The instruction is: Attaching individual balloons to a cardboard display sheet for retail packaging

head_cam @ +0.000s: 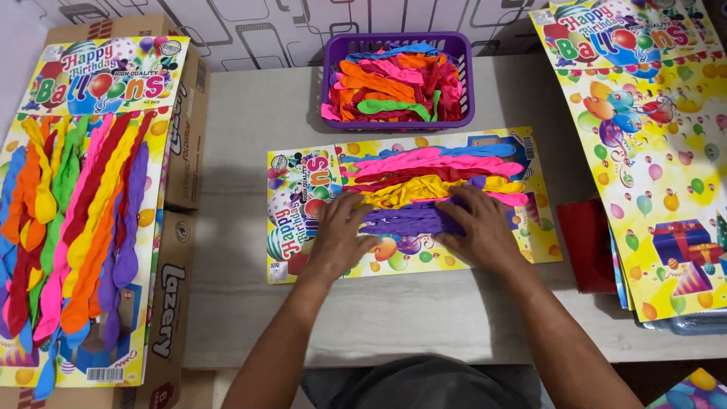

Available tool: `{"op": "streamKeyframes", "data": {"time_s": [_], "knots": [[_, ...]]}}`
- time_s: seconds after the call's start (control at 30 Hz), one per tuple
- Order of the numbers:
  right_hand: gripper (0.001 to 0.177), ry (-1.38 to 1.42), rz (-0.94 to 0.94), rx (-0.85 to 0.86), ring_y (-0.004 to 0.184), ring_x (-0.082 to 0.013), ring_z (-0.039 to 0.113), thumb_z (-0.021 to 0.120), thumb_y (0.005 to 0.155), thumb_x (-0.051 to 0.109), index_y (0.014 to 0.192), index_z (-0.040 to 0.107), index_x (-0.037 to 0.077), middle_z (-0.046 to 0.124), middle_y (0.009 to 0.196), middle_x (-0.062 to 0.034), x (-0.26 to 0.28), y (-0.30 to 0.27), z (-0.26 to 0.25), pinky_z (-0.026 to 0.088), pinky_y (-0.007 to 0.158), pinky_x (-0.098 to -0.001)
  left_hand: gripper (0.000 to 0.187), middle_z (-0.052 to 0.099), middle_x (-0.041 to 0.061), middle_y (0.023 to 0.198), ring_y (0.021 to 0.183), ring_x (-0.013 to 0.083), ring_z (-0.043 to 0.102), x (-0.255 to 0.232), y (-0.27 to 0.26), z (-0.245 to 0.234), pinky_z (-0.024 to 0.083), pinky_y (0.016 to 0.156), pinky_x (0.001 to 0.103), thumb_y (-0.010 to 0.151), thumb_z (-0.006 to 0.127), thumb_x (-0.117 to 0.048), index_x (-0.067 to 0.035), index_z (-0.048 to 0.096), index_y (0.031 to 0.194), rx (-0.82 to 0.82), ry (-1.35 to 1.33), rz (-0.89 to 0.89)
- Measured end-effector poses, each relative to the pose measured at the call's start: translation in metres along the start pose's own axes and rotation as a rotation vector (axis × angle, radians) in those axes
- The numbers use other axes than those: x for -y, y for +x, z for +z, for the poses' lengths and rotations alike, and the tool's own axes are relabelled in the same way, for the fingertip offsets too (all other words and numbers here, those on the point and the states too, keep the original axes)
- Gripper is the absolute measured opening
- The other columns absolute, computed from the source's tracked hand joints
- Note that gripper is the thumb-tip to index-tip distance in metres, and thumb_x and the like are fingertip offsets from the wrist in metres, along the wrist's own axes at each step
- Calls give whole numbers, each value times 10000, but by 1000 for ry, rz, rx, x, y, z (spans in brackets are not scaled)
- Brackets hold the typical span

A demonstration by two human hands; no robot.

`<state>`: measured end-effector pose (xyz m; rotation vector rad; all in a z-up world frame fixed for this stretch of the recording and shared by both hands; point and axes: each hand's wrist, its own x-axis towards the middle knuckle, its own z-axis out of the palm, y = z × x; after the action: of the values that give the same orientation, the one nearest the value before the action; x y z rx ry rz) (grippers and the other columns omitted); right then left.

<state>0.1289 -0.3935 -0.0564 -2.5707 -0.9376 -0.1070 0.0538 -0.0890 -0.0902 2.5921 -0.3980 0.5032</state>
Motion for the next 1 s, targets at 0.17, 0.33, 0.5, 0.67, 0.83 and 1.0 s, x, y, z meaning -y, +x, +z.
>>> {"op": "streamKeyframes", "data": {"time_s": [0.17, 0.33, 0.5, 0.67, 0.83, 1.0], "knots": [[181, -67, -30, -244, 1201, -203, 606, 772, 902, 369, 1055, 742, 277, 644, 1145, 29, -27, 11, 38, 430, 980, -399, 637, 565, 139, 1243, 1283, 337, 538, -18, 19, 12, 419, 1061, 493, 738, 927, -304, -85, 641, 1264, 47, -4, -14], [168, -4, 28, -273, 1097, -210, 636, 780, 919, 388, 1028, 752, 263, 674, 1053, 23, -19, 19, 30, 448, 921, -405, 520, 552, 74, 1139, 1196, 273, 560, -18, 24, 24, 415, 1036, 470, 752, 898, -295, -110, 655, 1174, -32, 64, -47], [544, 69, 16, -125, 1324, -300, 533, 789, 759, 348, 1282, 667, 260, 587, 1321, -39, -5, 7, 8, 406, 1049, -530, 307, 559, 54, 1056, 1138, 253, 576, -15, 31, 25, 430, 989, 469, 855, 835, -297, -132, 686, 1067, -9, 81, -102], [383, -22, 63, -190, 1353, -335, 535, 740, 876, 257, 1256, 690, 254, 588, 1346, -69, -31, -6, 14, 420, 1055, -553, 273, 568, 63, 1066, 1147, 251, 580, -18, 31, 21, 437, 1002, 467, 895, 807, -322, -135, 698, 1061, 12, 89, -110], [113, -76, 124, -383, 1216, -276, 598, 747, 945, 269, 1058, 750, 260, 617, 1249, -11, -44, -3, 24, 463, 948, -446, 298, 549, 58, 1102, 1171, 258, 567, -14, 21, 30, 447, 972, 445, 940, 737, -380, -137, 674, 1099, -56, 133, -32], [305, -13, 182, -436, 1216, -292, 603, 767, 912, 206, 1211, 723, 239, 626, 1266, -51, -35, -4, 20, 470, 933, -457, 529, 515, 178, 1331, 1357, 372, 498, -30, 24, 13, 444, 1078, 495, 868, 830, -334, -121, 585, 1286, -120, 154, -2]]}}
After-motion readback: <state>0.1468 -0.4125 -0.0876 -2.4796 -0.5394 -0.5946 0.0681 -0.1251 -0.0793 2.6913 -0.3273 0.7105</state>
